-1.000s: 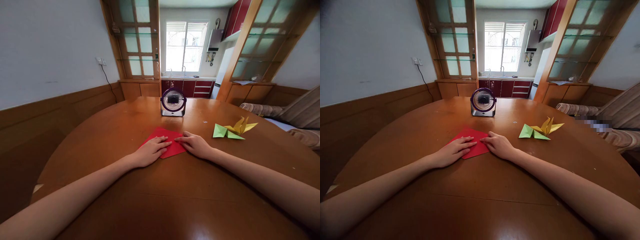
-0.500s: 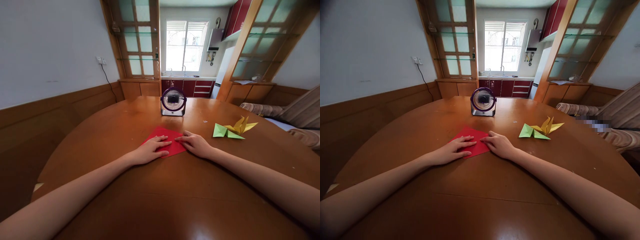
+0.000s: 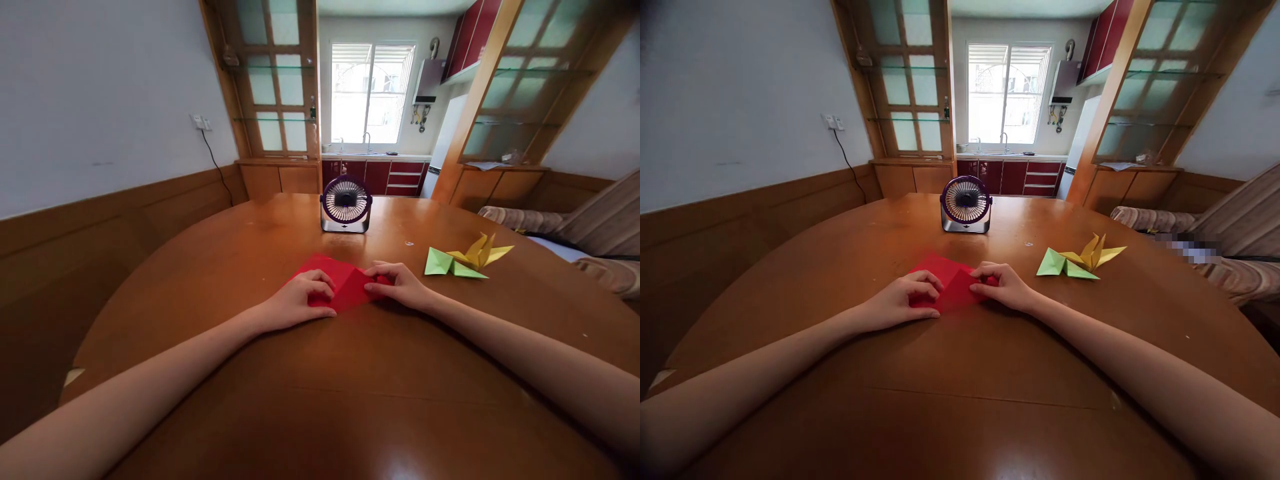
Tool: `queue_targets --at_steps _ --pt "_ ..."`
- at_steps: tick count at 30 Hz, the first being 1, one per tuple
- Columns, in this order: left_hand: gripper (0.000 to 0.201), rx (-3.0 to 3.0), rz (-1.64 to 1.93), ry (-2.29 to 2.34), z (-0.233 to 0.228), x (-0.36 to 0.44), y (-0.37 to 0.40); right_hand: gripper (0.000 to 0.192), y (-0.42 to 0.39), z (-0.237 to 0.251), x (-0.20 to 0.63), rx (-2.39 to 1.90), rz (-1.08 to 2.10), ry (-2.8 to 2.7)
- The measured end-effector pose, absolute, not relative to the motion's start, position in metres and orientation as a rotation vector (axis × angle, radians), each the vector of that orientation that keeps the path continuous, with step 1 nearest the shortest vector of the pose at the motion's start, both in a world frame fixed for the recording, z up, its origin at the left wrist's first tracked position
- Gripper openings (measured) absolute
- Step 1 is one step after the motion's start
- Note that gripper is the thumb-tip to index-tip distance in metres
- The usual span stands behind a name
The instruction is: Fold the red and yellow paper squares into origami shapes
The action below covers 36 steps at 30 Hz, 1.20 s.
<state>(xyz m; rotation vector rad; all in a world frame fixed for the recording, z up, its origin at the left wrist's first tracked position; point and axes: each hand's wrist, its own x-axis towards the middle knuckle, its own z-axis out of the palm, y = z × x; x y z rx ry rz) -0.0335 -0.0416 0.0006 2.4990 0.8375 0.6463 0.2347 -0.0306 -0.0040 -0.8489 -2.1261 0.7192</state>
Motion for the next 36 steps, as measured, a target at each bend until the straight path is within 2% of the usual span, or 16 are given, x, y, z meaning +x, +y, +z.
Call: queue_targets --at_steps 9,21,28,33,36 --pt "0.025 2.615 0.620 0.725 0.006 -0.033 -0.049 0.018 -0.038 0.004 0.238 -0.529 0.866 -2.444" --pt "0.033 2.393 0.636 0.816 0.010 -0.029 -0.051 0.035 -0.035 0.006 0.236 -0.608 0.998 -2.384" --pt "0.028 2.230 0.657 0.953 0.007 -0.028 -0.046 0.045 -0.035 0.004 0.233 -0.754 1.099 -2.269" --pt "0.030 2.190 0.676 1.033 0.005 -0.027 -0.045 0.046 -0.034 -0.002 0.230 -0.904 0.961 -2.220" --pt "0.031 2.163 0.691 1.088 0.004 -0.028 -0.044 0.039 -0.034 -0.007 0.227 -1.013 0.824 -2.181"
